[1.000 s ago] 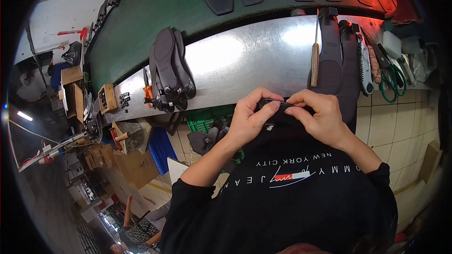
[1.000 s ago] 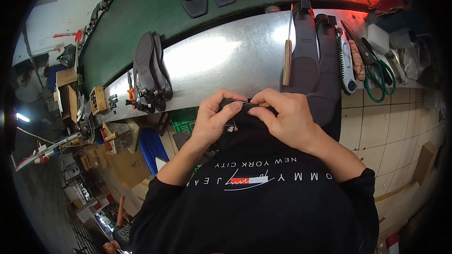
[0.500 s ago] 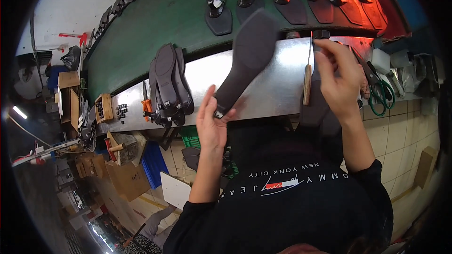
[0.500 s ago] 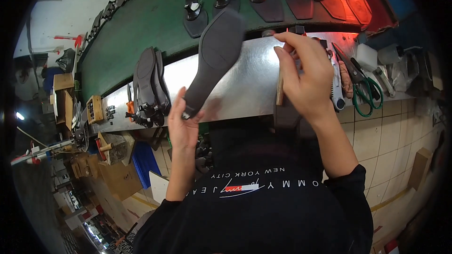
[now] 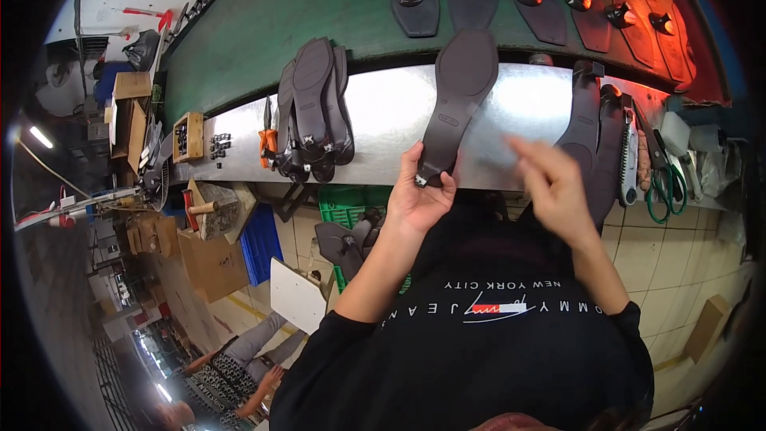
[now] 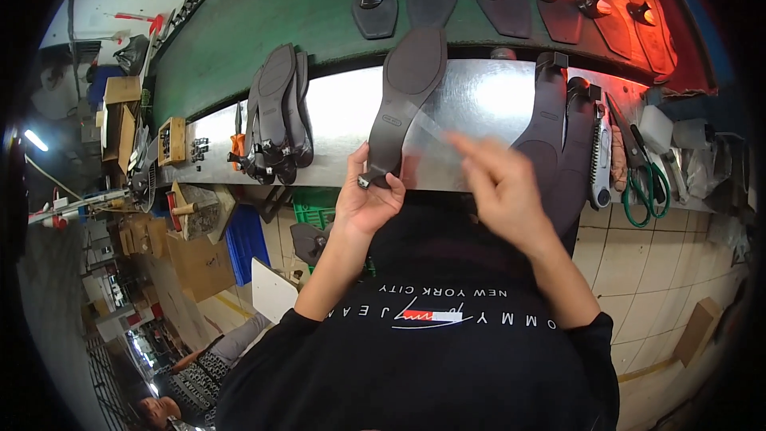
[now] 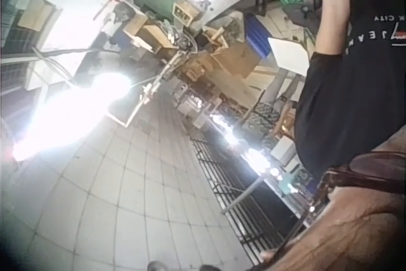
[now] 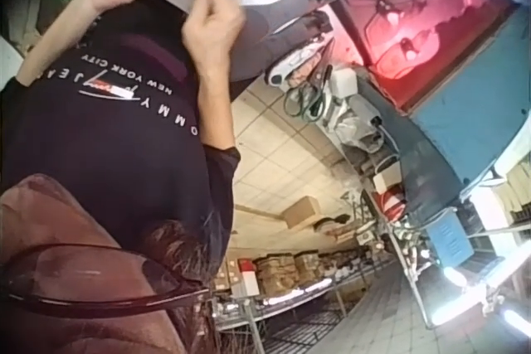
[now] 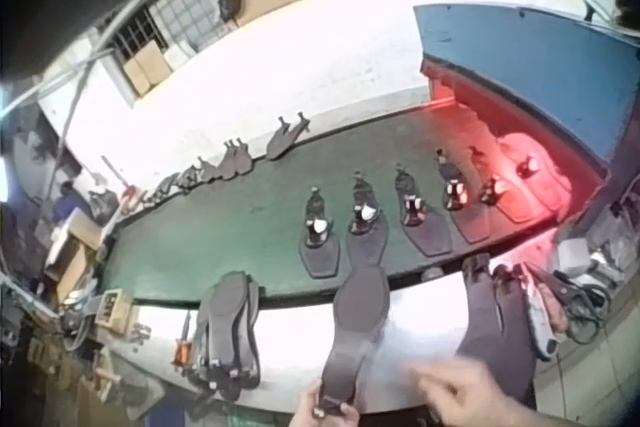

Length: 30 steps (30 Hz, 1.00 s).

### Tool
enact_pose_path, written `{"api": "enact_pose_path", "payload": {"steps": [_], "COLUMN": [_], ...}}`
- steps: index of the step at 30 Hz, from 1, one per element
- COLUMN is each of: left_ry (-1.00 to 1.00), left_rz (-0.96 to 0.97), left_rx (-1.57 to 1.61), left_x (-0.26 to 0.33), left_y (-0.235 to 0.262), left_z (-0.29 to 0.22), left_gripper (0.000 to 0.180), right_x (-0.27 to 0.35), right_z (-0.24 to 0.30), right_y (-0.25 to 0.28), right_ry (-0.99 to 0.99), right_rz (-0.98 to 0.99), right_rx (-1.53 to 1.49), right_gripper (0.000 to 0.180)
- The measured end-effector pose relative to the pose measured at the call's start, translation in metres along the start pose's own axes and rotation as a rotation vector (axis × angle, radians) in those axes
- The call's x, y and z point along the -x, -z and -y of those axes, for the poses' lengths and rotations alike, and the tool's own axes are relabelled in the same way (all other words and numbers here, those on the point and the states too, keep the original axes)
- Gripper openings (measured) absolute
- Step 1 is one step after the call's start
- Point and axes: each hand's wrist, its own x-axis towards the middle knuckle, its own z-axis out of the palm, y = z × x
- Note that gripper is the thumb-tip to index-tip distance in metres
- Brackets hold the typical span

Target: Manually assemble and secure the heel components to the shoe soles using tools.

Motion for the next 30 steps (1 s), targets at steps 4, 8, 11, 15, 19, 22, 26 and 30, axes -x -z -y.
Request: {"api": "enact_pose_path", "payload": {"steps": [4,8,11,15,19,22,26,30], "left_ry": [0.024,0.035,0.040,0.101,0.047,-0.102,-0.728,-1.006], "left_rz": [0.019,0.082,0.068,0.140,0.084,0.132,0.188,0.189], "left_rx": [-0.064,-0.183,-0.170,-0.111,-0.213,-0.258,-0.612,-0.780], "left_x": [-0.006,-0.006,-0.006,-0.004,0.006,0.005,-0.003,-0.002], "left_y": [-0.008,-0.020,-0.021,-0.016,-0.025,-0.020,-0.019,-0.023], "left_z": [0.018,0.037,0.041,0.046,0.050,0.047,0.044,0.048], "left_gripper": [0.024,0.021,0.022,0.023,0.027,0.032,0.053,0.064], "right_x": [0.016,0.023,0.024,0.021,0.019,0.017,0.021,0.025], "right_z": [0.013,-0.016,-0.022,-0.018,-0.017,-0.015,0.005,0.004], "right_y": [-0.025,-0.038,-0.044,-0.040,-0.034,-0.020,-0.025,-0.039], "right_ry": [-0.232,-0.171,-0.063,0.032,-0.054,-0.365,-0.418,-0.483], "right_rz": [0.218,0.146,0.048,-0.029,-0.038,0.161,0.318,0.250], "right_rx": [-0.324,-0.398,-0.299,-0.274,-0.494,-0.837,-0.700,-0.828], "right_gripper": [0.063,0.061,0.052,0.042,0.033,0.035,0.061,0.057]}}
